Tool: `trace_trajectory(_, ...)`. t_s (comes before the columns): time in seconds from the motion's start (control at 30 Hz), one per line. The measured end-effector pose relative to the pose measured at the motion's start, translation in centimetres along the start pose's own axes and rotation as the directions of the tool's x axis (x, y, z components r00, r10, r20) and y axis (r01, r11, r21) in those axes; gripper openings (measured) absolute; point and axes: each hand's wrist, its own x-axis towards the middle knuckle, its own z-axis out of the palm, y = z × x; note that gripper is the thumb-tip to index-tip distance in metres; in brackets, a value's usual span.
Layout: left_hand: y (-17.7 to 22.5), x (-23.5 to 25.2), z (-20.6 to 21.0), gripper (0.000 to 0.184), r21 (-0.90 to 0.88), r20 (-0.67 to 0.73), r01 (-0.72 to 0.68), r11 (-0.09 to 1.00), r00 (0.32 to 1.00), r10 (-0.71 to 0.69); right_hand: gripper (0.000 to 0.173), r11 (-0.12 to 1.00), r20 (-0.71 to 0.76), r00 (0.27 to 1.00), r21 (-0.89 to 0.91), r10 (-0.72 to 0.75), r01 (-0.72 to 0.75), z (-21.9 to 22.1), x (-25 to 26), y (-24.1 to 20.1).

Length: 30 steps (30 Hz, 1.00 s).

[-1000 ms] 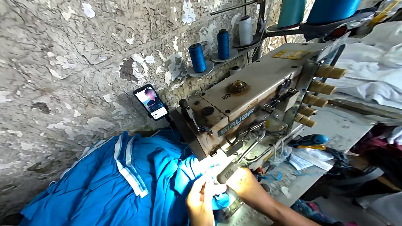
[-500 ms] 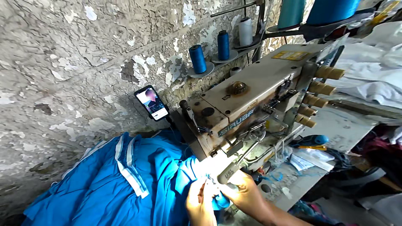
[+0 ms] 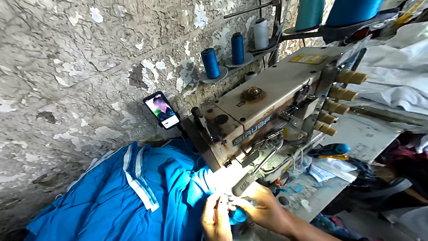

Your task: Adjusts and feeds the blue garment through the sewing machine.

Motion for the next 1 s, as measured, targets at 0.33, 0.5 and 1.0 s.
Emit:
trace_trajectory(0.33, 0.7, 0.0, -0.7, 0.024, -0.014, 0.165, 0.063, 0.998, 0.984, -0.060, 0.004, 0.917, 0.123, 0.952, 0.259, 0.281, -0.304, -1.7, 1.9, -0.8)
trace_trajectory(0.5, 0.8, 0.4, -1.3, 0.024, 0.045, 0.208, 0.052, 0.998, 0.976, -0.061, 0.004, 0.814, 0.184, 0.866, 0.296, 0.464, -0.499, -2.1, 2.6, -2.0)
trace_trajectory(1.0, -0.1, 0.5, -2.3, 0.021, 0.120, 0.265, 0.044, 0.992, 0.961, -0.074, 0.003, 0.703, 0.248, 0.727, 0.192, 0.641, -0.685, -1.9, 3.5, -2.6)
